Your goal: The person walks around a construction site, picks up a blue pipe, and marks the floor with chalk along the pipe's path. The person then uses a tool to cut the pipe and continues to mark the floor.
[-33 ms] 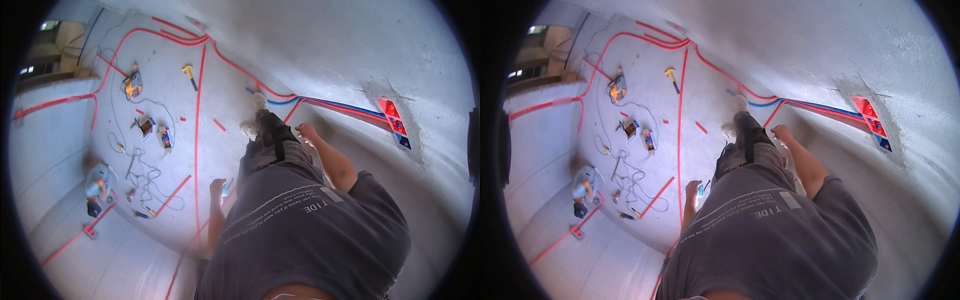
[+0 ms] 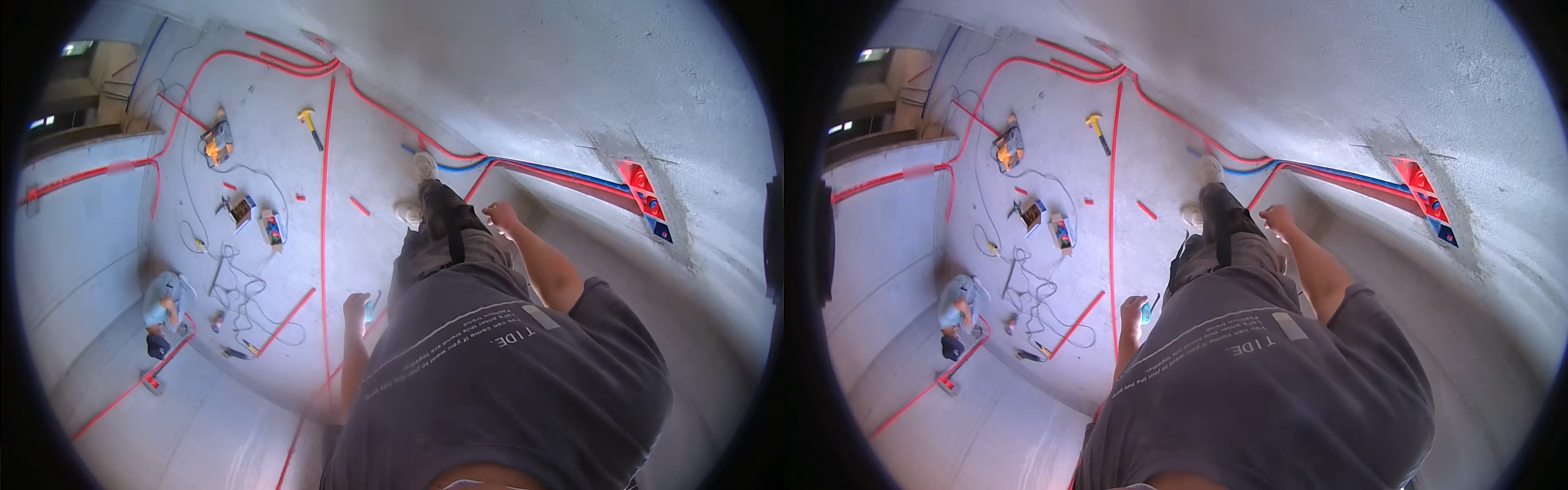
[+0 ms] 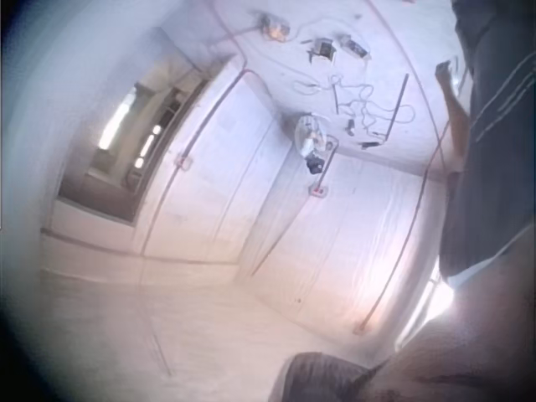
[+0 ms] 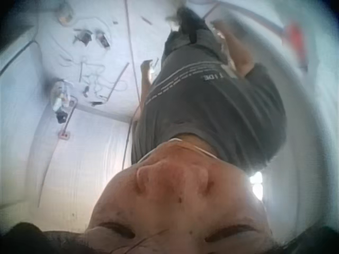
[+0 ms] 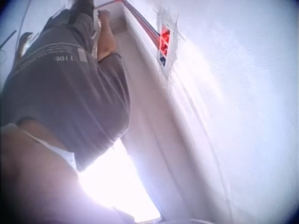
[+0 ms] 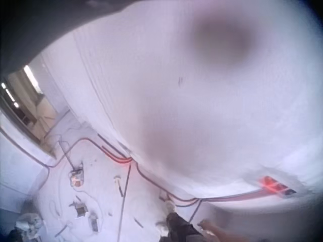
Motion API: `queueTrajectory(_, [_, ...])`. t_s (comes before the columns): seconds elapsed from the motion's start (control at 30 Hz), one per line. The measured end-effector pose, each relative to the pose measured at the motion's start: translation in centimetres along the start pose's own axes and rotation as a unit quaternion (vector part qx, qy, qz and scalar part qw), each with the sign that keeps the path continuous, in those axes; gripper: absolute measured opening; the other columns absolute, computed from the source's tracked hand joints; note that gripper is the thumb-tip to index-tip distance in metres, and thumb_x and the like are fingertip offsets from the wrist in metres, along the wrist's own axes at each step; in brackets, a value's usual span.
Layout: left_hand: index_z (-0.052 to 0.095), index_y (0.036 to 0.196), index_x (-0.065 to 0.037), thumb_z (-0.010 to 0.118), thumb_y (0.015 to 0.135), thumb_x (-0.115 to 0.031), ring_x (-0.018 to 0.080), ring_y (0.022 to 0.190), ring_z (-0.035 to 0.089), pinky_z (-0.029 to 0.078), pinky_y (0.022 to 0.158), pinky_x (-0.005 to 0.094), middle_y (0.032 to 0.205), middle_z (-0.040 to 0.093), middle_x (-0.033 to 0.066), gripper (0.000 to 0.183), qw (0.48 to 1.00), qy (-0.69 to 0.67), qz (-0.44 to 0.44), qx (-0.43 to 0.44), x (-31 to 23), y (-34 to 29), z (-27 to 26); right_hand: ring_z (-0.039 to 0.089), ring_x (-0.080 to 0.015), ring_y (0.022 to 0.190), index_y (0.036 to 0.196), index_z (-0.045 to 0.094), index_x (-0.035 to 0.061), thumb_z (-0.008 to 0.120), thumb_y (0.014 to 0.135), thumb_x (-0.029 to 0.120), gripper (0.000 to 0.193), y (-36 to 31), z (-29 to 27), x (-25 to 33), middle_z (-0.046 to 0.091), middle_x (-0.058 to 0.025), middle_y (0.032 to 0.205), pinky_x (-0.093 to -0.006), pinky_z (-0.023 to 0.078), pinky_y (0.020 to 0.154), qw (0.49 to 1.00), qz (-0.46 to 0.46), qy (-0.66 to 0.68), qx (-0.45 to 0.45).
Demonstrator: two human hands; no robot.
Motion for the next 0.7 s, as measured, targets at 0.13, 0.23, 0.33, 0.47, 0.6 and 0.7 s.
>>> queueTrajectory(0.13, [0.069, 0.087, -0.003, 0.069, 0.080, -0.018, 0.0128, 0.064, 0.057, 0.044, 0.059, 0.0291, 0.076, 0.062, 0.0031, 0.016, 0.999, 0.012, 0.040, -0.006, -2.8, 0.4, -1.3, 0.050, -0.0212, 0.049, 0.102, 0.068, 0.0050, 0.066, 0.085, 0.030, 0.030, 2.3, 0.2, -0.6, 0.066, -0.0148, 0.075, -0.0367, 0.040, 0.043, 1.000, 0.018, -0.003, 0.023])
queueTrajectory(0.23, [0.068, 0.086, -0.002, 0.070, 0.079, -0.019, 0.0136, 0.066, 0.057, 0.044, 0.059, 0.0307, 0.076, 0.062, 0.0040, 0.018, 0.999, 0.015, 0.036, -0.020, -5.3, 0.5, -1.7, 0.048, -0.0196, 0.048, 0.098, 0.067, 0.0054, 0.065, 0.086, 0.031, 0.028, 3.7, 0.0, 1.4, 0.065, -0.0127, 0.073, -0.0352, 0.038, 0.042, 0.999, 0.028, 0.020, 0.040])
queueTrajectory(0.33, [0.068, 0.085, -0.001, 0.070, 0.079, -0.020, 0.0147, 0.067, 0.057, 0.044, 0.059, 0.0311, 0.075, 0.062, 0.0051, 0.020, 0.999, 0.015, 0.021, -0.025, -9.0, 0.6, -1.7, 0.043, -0.0160, 0.046, 0.095, 0.064, 0.0070, 0.065, 0.086, 0.030, 0.025, 6.0, -0.3, 4.5, 0.060, -0.0076, 0.069, -0.0323, 0.033, 0.041, 0.997, -0.032, 0.011, 0.065])
queueTrajectory(0.47, [0.067, 0.084, -0.001, 0.071, 0.077, -0.020, 0.0166, 0.065, 0.058, 0.045, 0.059, 0.0316, 0.074, 0.062, 0.0070, 0.021, 0.983, 0.083, 0.155, -0.053, -9.2, 3.7, -2.0, 0.038, -0.0114, 0.045, 0.095, 0.062, 0.0092, 0.064, 0.087, 0.030, 0.022, 7.8, -0.9, 10.4, 0.057, -0.0042, 0.068, -0.0271, 0.028, 0.039, 0.993, 0.008, 0.089, 0.071])
queueTrajectory(0.6, [0.067, 0.084, 0.000, 0.072, 0.076, -0.019, 0.0178, 0.064, 0.059, 0.047, 0.059, 0.0336, 0.074, 0.063, 0.0082, 0.021, 0.995, 0.015, 0.054, -0.083, -13.8, 2.3, -0.5, 0.039, -0.0096, 0.046, 0.092, 0.062, 0.0092, 0.063, 0.087, 0.030, 0.021, 9.3, -1.6, 15.0, 0.057, -0.0032, 0.069, -0.0248, 0.027, 0.038, 0.993, -0.033, 0.071, 0.092])
queueTrajectory(0.7, [0.067, 0.084, 0.001, 0.073, 0.076, -0.019, 0.0183, 0.067, 0.060, 0.048, 0.061, 0.0341, 0.074, 0.064, 0.0092, 0.022, 0.993, -0.004, 0.038, -0.108, -15.7, 1.5, 1.1, 0.036, -0.0091, 0.045, 0.087, 0.061, 0.0100, 0.062, 0.087, 0.029, 0.019, 10.0, -2.4, 17.3, 0.054, -0.0014, 0.068, -0.0249, 0.026, 0.038, 0.994, -0.032, 0.055, 0.092])
Point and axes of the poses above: each hand's wrist, its own y-axis towards the middle knuckle, its own z-axis out of the palm, x = y × z, the point moved 3 cm from there along y, towards the middle knuckle
